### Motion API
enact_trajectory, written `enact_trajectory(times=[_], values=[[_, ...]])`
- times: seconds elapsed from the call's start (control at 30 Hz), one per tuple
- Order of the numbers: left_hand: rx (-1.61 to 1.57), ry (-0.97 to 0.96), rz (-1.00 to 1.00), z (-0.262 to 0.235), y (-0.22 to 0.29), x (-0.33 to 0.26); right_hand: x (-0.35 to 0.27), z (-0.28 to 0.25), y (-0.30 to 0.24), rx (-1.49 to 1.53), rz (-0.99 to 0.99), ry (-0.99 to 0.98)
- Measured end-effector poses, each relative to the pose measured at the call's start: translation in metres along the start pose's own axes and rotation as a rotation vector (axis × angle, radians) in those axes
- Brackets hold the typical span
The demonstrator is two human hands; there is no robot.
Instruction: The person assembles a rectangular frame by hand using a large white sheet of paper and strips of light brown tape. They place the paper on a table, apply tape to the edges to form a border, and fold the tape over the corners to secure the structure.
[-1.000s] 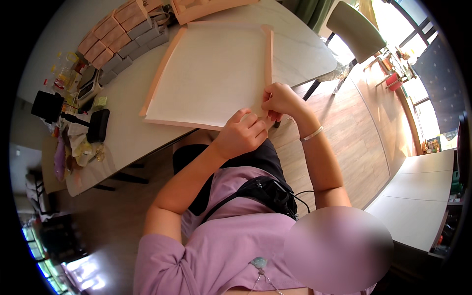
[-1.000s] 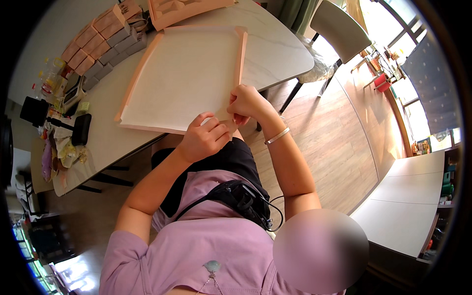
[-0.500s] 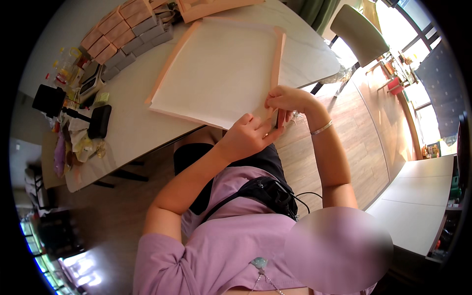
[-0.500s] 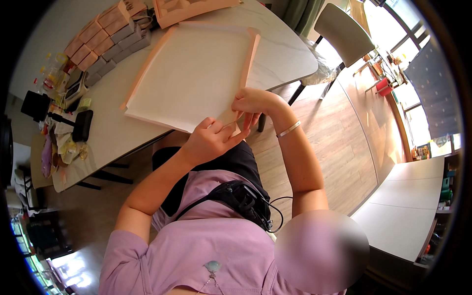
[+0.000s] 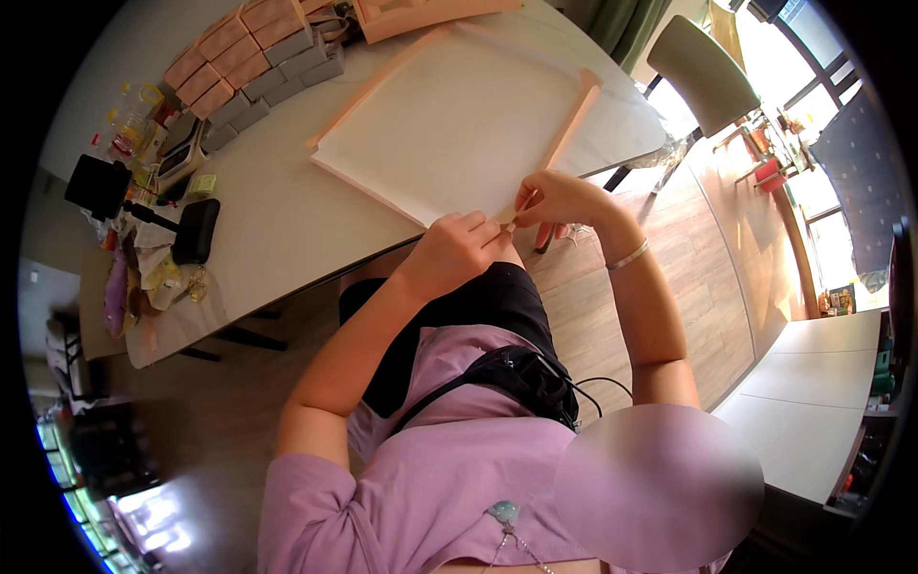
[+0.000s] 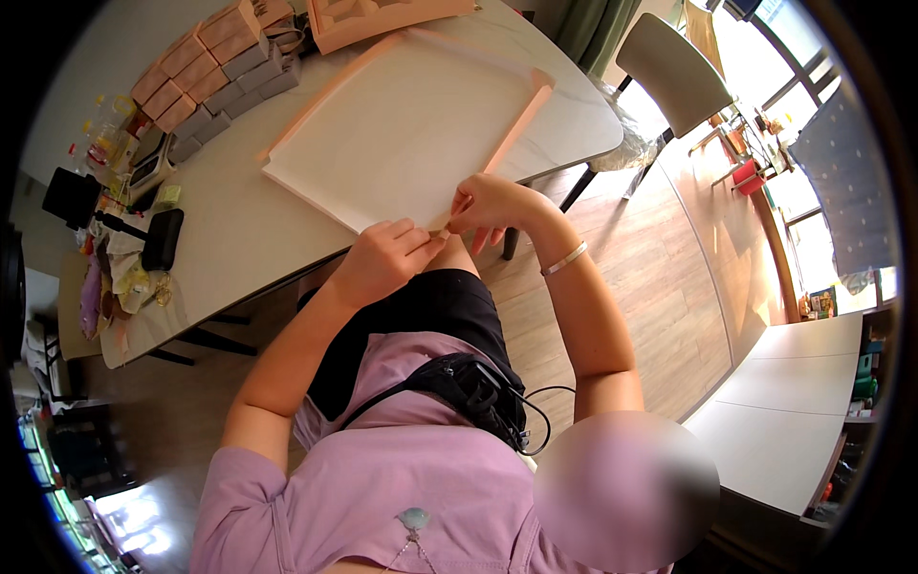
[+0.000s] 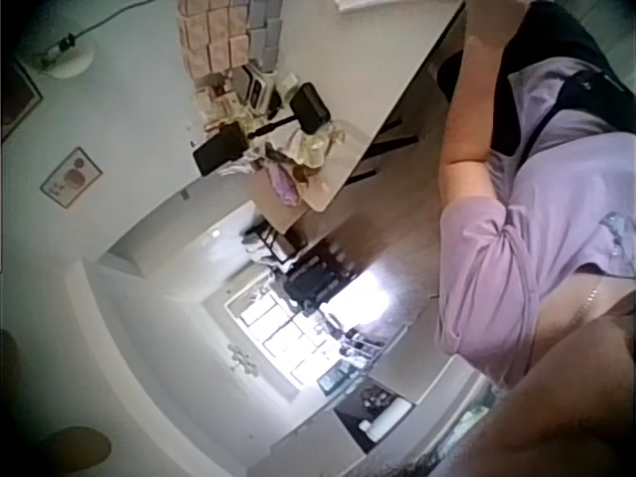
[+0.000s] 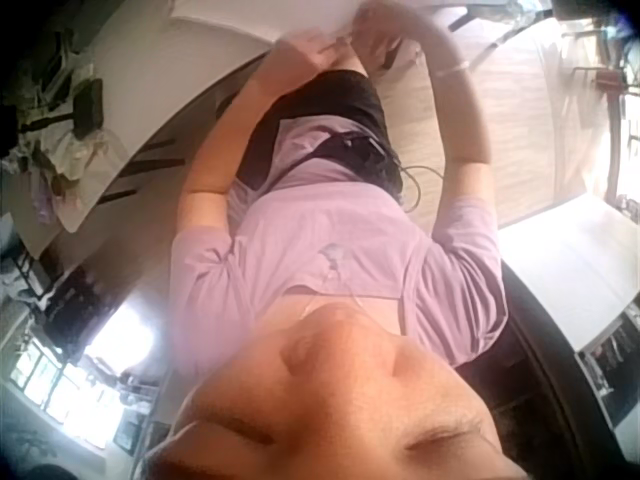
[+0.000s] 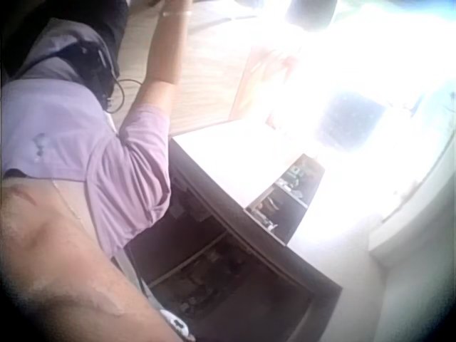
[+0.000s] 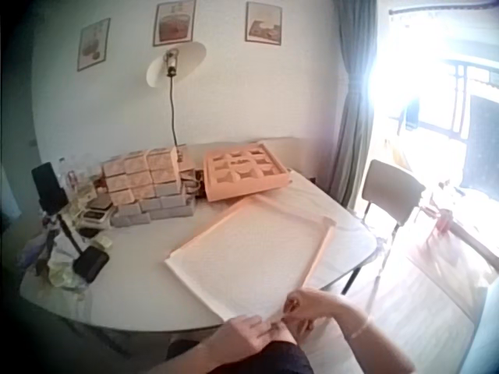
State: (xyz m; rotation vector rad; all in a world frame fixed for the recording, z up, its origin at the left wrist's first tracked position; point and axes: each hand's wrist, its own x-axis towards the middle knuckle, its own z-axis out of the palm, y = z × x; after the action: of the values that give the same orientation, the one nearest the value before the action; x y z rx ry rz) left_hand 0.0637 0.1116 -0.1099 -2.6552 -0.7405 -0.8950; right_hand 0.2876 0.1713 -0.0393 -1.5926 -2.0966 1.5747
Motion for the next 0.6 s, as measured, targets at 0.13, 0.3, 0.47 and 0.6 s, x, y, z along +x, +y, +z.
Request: enact_trajectory(times=[0.13,0.3,0.47,0.6], values=[[-0.025,0.001,0.013,0.001,-0.006,0.003,0.007,0.003,0.007,-0.077,-0.084,0.063],[-0.066,0.038,-0.047,-0.004,-0.012,0.015,0.003,0.020,0.016,-0.441,-0.447,0.487],[-0.194,0.013,-0.190,-0.005,-0.014,0.030,0.005,0.018,0.029,-0.321,-0.627,0.484],[-0.181,-0.045,-0.256,0.002,-0.021,0.047,0.008,0.007,0.032,-0.306,-0.652,0.385]])
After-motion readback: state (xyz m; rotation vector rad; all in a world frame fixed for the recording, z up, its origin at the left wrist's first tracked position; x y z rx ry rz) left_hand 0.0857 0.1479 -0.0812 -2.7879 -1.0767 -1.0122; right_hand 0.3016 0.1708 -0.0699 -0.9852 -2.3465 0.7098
